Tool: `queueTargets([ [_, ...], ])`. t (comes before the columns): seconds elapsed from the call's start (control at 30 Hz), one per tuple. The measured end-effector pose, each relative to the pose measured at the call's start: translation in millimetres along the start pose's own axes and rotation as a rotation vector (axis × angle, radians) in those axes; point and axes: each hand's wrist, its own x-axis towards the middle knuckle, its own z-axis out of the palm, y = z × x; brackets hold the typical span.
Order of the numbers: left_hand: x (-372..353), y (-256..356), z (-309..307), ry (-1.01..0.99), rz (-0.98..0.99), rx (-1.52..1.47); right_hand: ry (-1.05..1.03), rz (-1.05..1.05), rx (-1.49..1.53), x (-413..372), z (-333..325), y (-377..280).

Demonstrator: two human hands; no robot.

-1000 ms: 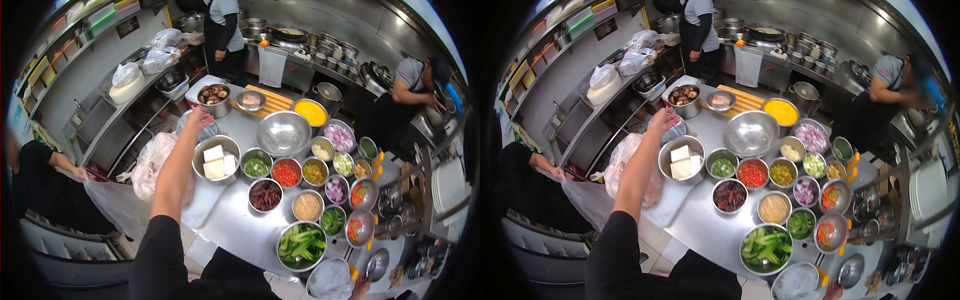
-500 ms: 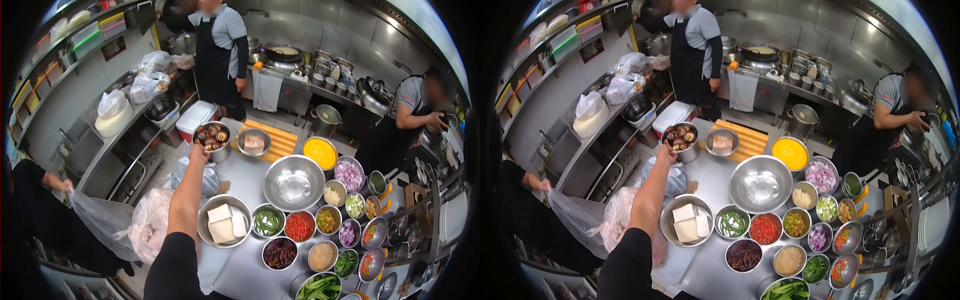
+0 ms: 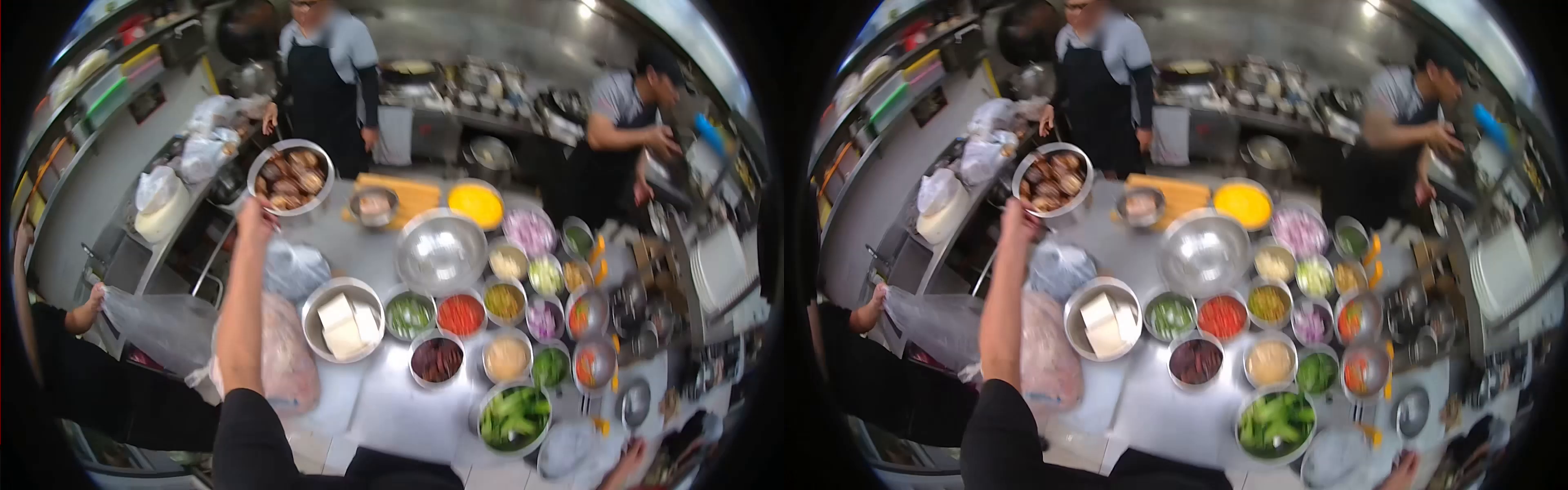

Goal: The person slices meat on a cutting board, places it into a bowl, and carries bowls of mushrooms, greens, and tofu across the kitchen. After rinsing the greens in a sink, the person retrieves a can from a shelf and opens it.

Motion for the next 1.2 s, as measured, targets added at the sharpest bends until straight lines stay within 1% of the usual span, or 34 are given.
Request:
queueTargets([
  [0.03, -16, 19, -6, -0.012, -0.09, -0.045, 0.0, 0.003, 0.081, 2, 16, -11],
  [0.07, -25, 27, -21, -0.022, -0.028, 0.042, -0.01, -0.142, 0.019, -43, 60, -83],
  [0.1, -21, 40, -51, -0.279, -0.111, 0.034, -0.025, -0.115, -0.076, -68, 86, -132],
  [0.13, -80, 55, -35, -0.266, -0.14, 0.058, -0.08, -0.158, -0.067, -70, 93, -141],
  [0.17, -137, 69, -24, -0.251, -0.157, 0.075, -0.144, -0.237, 0.032, -85, 107, -159],
  [0.23, -174, 68, -48, -0.22, -0.235, 0.046, -0.194, -0.252, 0.078, -88, 118, -164],
  [0.27, -138, 54, -106, -0.334, -0.265, 0.027, -0.253, -0.272, 0.118, -94, 120, -168],
  [0.3, -205, 55, -88, -0.288, -0.292, 0.072, -0.309, -0.291, 0.162, -100, 124, -171],
  [0.33, -255, 53, -83, -0.278, -0.311, 0.14, -0.348, -0.278, 0.179, -104, 125, -169],
  [0.37, -233, 33, -141, -0.39, -0.393, 0.102, -0.384, -0.267, 0.194, -108, 125, -169],
  [0.4, -301, 26, -112, -0.237, -0.377, 0.166, -0.432, -0.272, 0.222, -113, 126, -169],
  [0.43, -336, 14, -107, -0.222, -0.446, 0.16, -0.466, -0.261, 0.227, -116, 126, -167],
  [0.5, -360, -30, -146, -0.239, -0.55, 0.164, -0.525, -0.246, 0.284, -125, 126, -169],
  [0.53, -390, -42, -134, -0.215, -0.605, 0.217, -0.532, -0.249, 0.293, -128, 127, -168],
  [0.57, -388, -75, -162, -0.223, -0.641, 0.258, -0.569, -0.244, 0.301, -130, 128, -168],
  [0.6, -399, -96, -170, -0.219, -0.637, 0.302, -0.605, -0.24, 0.306, -132, 128, -168],
  [0.63, -418, -107, -162, -0.235, -0.644, 0.328, -0.615, -0.251, 0.31, -135, 128, -169],
  [0.67, -435, -126, -154, -0.233, -0.581, 0.282, -0.641, -0.259, 0.311, -139, 129, -170],
  [0.7, -428, -159, -171, -0.206, -0.602, 0.231, -0.666, -0.264, 0.309, -145, 128, -172],
  [0.73, -438, -162, -163, -0.183, -0.59, 0.219, -0.674, -0.246, 0.311, -148, 128, -172],
  [0.83, -447, -181, -152, -0.235, -0.603, 0.225, -0.71, -0.249, 0.315, -156, 124, -167],
  [0.87, -446, -186, -151, -0.212, -0.616, 0.218, -0.706, -0.249, 0.308, -158, 123, -167],
  [0.9, -446, -191, -153, -0.221, -0.632, 0.221, -0.716, -0.207, 0.316, -160, 119, -164],
  [0.97, -440, -199, -156, -0.22, -0.517, 0.219, -0.697, -0.155, 0.306, -163, 113, -152],
  [1.03, -432, -203, -161, -0.238, -0.52, 0.222, -0.687, -0.187, 0.215, -165, 114, -144],
  [1.07, -435, -197, -154, -0.204, -0.514, 0.226, -0.675, -0.243, -0.019, -171, 115, -157],
  [1.1, -437, -190, -148, -0.169, -0.501, 0.229, -0.691, -0.398, -0.088, -177, 122, -159],
  [1.13, -434, -191, -149, -0.18, -0.511, 0.236, -0.705, -0.556, -0.156, -184, 132, -160],
  [1.2, -429, -187, -155, -0.228, -0.515, 0.261, -0.937, -0.567, -0.131, -203, 157, -171],
])
